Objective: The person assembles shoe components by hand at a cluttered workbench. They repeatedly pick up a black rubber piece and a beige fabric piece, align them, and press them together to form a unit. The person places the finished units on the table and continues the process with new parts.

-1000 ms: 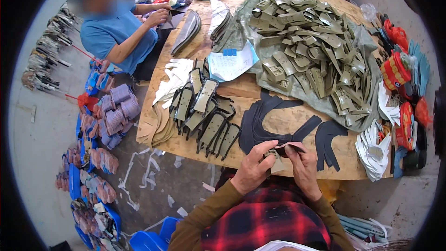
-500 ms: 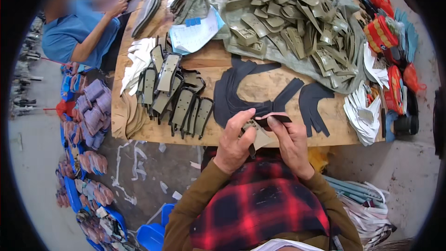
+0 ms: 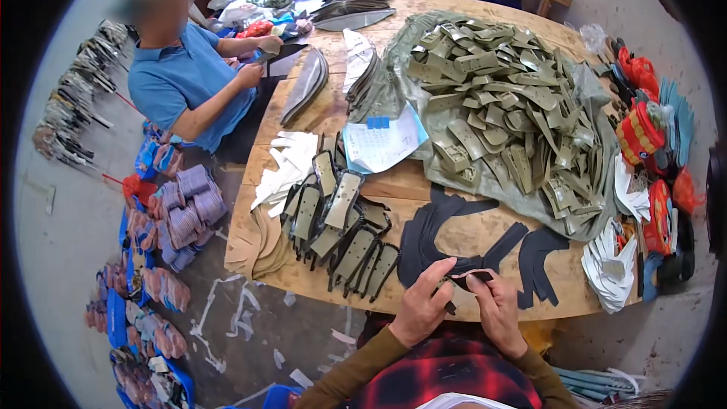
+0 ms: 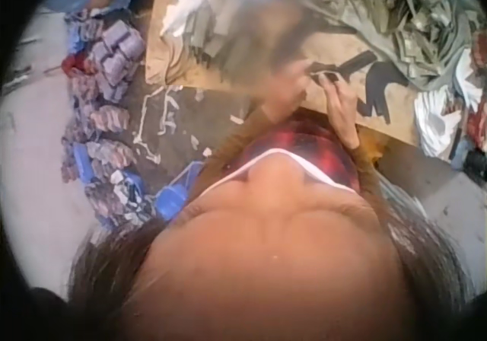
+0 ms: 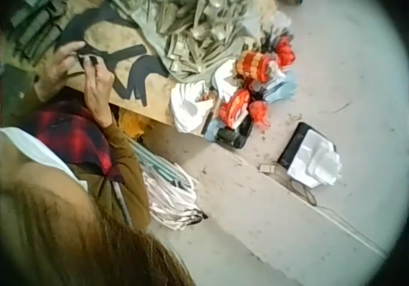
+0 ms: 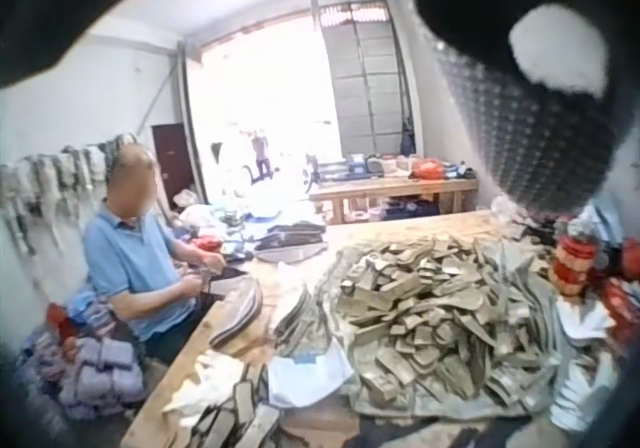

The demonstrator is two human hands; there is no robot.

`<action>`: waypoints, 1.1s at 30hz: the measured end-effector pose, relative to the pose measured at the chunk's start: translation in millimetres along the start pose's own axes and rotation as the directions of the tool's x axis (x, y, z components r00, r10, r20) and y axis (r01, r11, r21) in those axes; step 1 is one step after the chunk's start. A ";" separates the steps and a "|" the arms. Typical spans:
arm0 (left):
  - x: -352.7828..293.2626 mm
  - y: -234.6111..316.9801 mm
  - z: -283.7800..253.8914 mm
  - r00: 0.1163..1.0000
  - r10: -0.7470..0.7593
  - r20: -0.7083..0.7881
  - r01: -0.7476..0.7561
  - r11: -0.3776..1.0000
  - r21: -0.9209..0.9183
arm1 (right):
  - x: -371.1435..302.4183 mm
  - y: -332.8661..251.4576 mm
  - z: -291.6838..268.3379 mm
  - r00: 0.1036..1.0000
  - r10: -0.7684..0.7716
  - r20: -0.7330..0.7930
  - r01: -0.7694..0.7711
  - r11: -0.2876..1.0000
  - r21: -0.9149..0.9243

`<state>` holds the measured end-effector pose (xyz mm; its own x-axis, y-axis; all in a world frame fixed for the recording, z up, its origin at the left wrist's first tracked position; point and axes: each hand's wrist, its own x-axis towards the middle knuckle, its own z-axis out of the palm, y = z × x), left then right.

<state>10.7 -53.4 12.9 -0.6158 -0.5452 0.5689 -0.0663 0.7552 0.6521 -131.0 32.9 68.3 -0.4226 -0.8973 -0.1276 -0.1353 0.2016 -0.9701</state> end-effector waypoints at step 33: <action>-17.1 22.2 18.2 0.964 -0.207 0.167 0.180 0.969 0.168 | -32.7 -20.8 -36.6 0.987 0.054 -0.148 0.023 0.882 0.471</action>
<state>5.5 -20.7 8.5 -0.7107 -0.6216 0.3295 -0.3066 0.6952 0.6501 -147.2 72.4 100.2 -0.5576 -0.8169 -0.1473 0.2932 -0.0279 -0.9556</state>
